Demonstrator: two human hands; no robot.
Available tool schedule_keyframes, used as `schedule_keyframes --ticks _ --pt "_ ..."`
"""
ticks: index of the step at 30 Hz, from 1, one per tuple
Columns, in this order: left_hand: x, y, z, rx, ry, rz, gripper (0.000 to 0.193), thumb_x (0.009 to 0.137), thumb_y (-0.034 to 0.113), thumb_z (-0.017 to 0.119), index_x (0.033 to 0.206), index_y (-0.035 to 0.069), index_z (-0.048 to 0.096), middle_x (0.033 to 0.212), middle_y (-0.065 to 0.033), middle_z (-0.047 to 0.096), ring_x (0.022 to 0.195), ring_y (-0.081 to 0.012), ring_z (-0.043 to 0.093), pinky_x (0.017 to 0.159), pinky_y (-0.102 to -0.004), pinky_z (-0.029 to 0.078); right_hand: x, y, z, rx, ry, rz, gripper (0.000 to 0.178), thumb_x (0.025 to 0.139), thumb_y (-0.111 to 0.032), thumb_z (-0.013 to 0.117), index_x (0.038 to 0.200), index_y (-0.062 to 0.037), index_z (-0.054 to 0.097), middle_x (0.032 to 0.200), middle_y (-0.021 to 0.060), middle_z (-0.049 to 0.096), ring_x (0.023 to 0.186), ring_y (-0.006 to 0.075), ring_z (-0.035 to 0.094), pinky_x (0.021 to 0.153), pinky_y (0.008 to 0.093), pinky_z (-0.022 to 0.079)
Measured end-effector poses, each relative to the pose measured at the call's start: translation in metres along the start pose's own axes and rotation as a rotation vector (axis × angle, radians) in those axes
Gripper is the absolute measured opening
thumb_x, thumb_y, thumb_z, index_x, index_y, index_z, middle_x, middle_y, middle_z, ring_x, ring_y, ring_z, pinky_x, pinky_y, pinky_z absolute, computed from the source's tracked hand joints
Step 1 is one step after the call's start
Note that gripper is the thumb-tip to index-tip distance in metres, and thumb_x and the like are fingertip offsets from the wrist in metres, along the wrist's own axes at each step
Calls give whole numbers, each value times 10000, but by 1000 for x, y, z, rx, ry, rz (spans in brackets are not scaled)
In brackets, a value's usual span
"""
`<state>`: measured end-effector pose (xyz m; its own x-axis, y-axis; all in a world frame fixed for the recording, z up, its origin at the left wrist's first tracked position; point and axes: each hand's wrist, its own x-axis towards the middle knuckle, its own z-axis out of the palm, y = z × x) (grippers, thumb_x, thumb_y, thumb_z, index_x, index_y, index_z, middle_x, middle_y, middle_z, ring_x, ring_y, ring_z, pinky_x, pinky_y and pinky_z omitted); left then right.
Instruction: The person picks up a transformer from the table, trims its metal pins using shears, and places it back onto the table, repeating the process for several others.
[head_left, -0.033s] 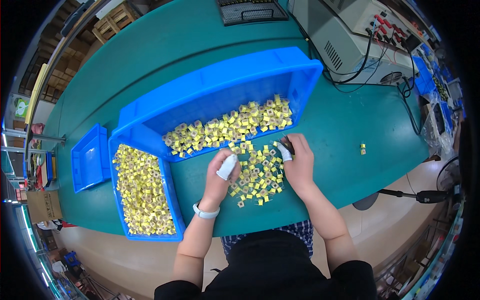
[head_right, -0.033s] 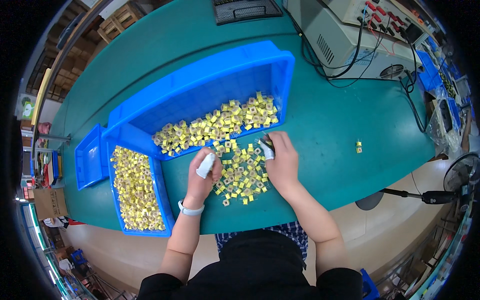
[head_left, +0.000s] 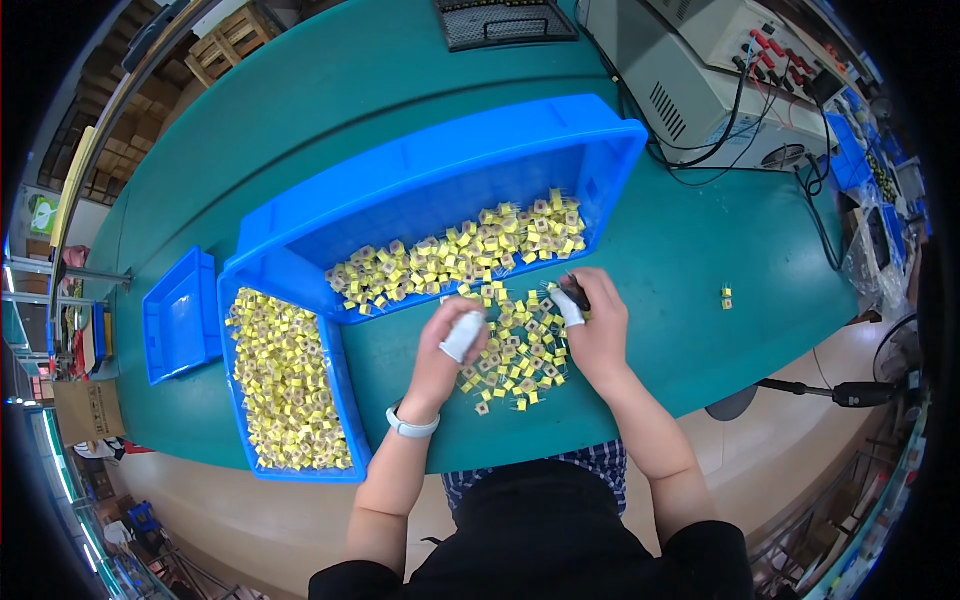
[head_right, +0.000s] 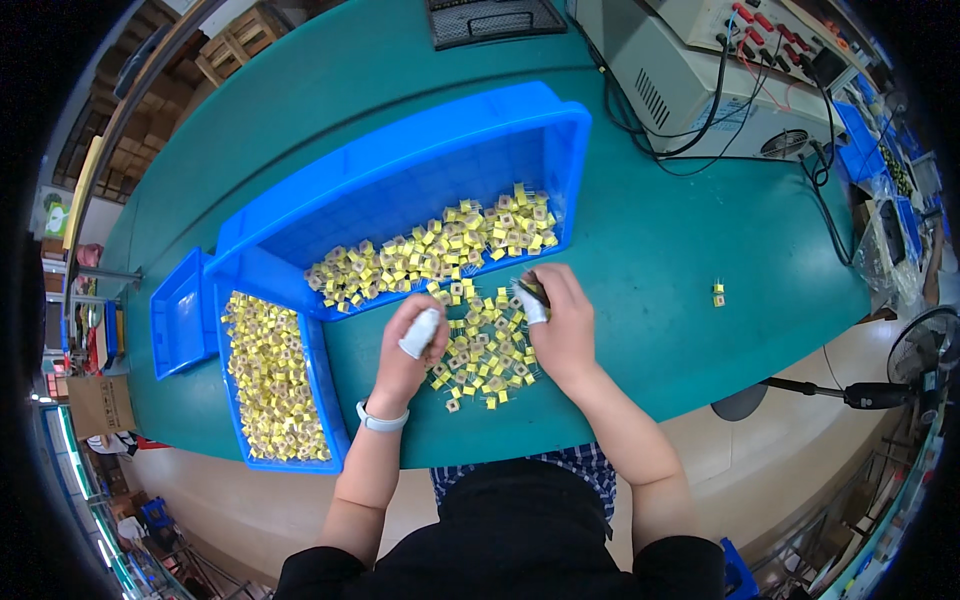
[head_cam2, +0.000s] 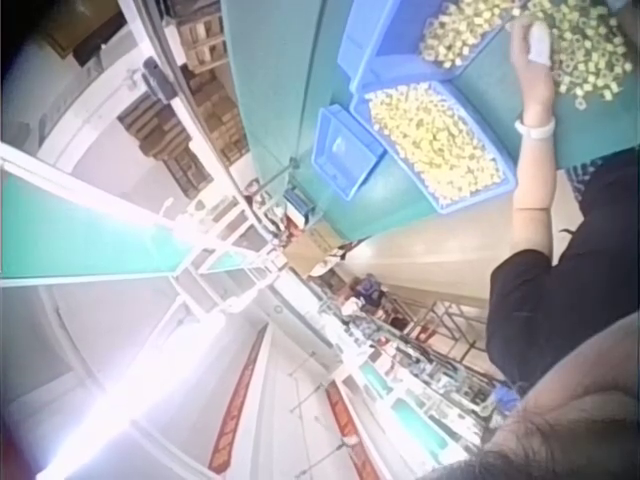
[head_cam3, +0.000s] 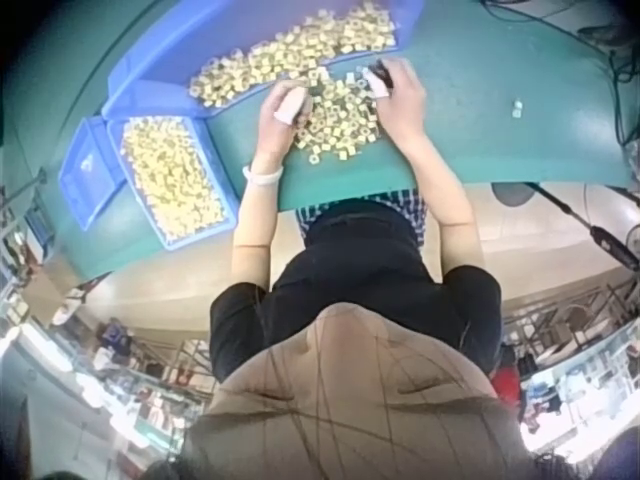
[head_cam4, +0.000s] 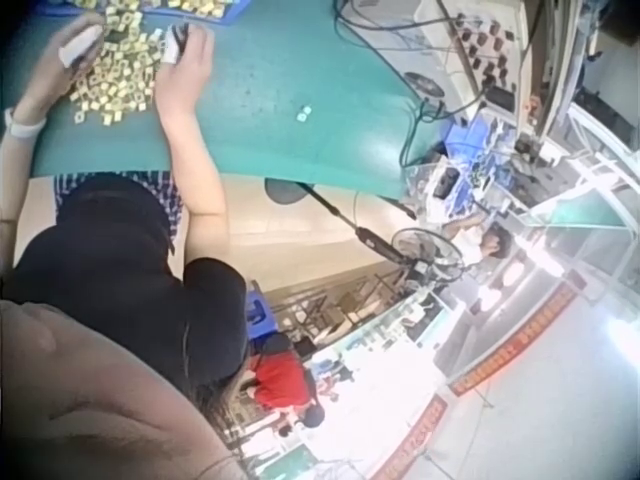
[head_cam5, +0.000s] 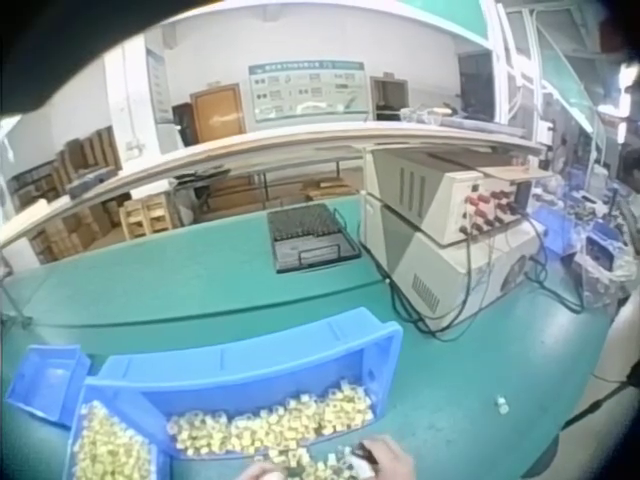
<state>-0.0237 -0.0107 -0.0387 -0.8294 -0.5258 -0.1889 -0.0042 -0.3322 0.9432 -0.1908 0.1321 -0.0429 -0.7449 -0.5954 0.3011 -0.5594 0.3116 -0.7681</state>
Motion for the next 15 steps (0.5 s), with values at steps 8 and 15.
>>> schedule_keyframes --ticks 8,15 --pt "-7 7 17 130 -156 -145 342 1036 215 629 1333 48 609 1246 -40 646 1163 -129 590 975 -289 477 -15 -15 1 351 -55 -430 265 792 28 748 1050 16 685 1036 160 698 901 312 718 757 370 600" --pt "-4 -7 12 127 -76 -15 292 1028 223 652 1270 66 607 1019 29 619 745 -46 512 640 -213 426 -14 -18 5 329 -113 -565 330 785 18 749 1113 4 718 1057 151 716 886 296 727 756 354 604"
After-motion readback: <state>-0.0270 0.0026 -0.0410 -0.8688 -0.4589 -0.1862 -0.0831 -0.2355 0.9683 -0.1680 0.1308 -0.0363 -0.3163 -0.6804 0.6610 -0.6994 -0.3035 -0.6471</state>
